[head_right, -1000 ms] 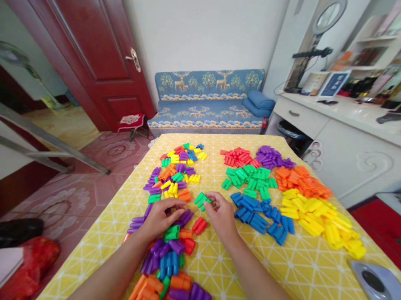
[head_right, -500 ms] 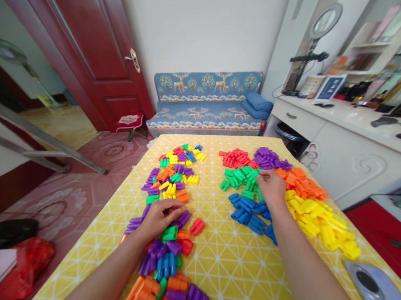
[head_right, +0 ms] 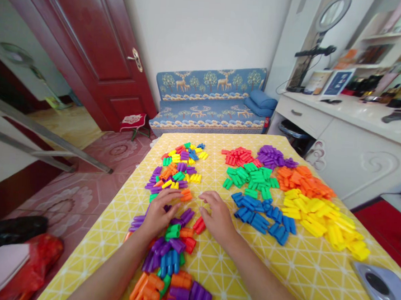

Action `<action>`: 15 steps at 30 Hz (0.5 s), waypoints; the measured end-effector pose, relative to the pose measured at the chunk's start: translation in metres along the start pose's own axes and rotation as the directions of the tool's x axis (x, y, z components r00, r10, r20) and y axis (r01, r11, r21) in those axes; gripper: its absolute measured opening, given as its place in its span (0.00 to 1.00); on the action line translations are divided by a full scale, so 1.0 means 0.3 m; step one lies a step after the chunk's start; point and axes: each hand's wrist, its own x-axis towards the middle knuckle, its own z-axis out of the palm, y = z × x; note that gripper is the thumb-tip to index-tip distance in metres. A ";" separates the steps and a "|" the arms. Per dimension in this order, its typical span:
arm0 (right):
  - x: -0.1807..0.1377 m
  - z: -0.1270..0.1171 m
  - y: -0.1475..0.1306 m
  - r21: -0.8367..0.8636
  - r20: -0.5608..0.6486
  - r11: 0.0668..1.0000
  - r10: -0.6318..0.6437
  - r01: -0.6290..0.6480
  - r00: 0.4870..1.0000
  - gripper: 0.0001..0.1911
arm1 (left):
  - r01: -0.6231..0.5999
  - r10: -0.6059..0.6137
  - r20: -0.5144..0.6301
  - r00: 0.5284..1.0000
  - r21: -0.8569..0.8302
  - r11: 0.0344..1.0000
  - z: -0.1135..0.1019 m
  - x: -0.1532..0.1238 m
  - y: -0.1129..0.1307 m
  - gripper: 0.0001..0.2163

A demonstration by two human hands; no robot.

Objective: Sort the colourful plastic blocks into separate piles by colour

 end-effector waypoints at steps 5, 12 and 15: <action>-0.048 0.080 0.014 -0.122 0.082 0.981 -0.140 0.150 0.987 0.26 | -0.072 0.056 0.177 0.983 0.088 0.993 0.009 -0.006 -0.008 0.22; -0.048 0.067 -0.009 -0.256 0.241 0.952 -0.103 0.165 0.965 0.27 | -0.094 0.066 0.203 0.977 0.127 0.987 0.014 0.005 -0.006 0.23; -0.046 0.061 -0.023 -0.188 0.266 0.966 -0.126 0.180 0.956 0.24 | -0.078 0.063 0.174 0.983 0.085 0.993 0.015 0.012 0.000 0.19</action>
